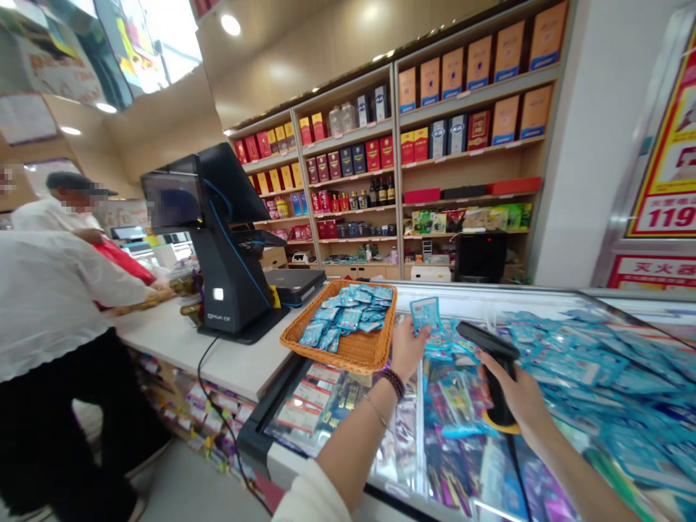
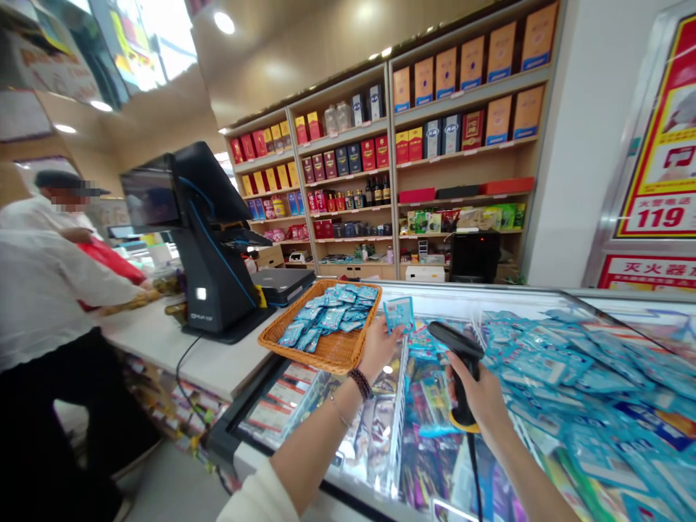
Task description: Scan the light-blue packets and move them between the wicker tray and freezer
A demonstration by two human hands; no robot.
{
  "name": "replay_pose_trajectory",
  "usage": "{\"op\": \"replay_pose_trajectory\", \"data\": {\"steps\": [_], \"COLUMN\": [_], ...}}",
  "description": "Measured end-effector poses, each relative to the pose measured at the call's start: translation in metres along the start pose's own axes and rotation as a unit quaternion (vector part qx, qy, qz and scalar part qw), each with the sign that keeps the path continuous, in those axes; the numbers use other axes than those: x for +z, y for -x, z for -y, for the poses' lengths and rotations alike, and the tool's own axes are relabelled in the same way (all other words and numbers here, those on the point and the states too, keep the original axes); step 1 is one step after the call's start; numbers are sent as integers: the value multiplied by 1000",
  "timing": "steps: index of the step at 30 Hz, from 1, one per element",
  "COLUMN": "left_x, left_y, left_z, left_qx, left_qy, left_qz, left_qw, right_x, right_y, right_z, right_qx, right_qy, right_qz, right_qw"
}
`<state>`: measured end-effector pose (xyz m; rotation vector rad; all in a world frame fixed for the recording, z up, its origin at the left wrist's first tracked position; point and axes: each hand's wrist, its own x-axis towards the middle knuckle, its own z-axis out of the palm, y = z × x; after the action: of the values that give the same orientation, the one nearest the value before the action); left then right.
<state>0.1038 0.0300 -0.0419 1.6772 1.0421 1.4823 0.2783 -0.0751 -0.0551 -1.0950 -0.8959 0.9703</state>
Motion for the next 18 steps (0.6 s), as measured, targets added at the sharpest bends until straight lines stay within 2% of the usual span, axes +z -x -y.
{"op": "replay_pose_trajectory", "data": {"steps": [3,9,12,18], "left_x": [14,4,3,2], "left_y": [14,24,22,22], "left_z": [17,45,50,49], "left_qx": [-26,-83,-102,-84], "left_qy": [-9,-14,20,14], "left_qz": [19,29,30,37], "left_qw": [999,996,994,996], "right_x": [-5,-3,0,3], "right_y": [-1,3,8,13], "right_z": [-1,8,9,8], "right_qx": [-4,-14,-29,-39], "right_qy": [22,105,143,184], "right_qz": [18,51,57,76], "right_qw": [1000,993,988,979]}}
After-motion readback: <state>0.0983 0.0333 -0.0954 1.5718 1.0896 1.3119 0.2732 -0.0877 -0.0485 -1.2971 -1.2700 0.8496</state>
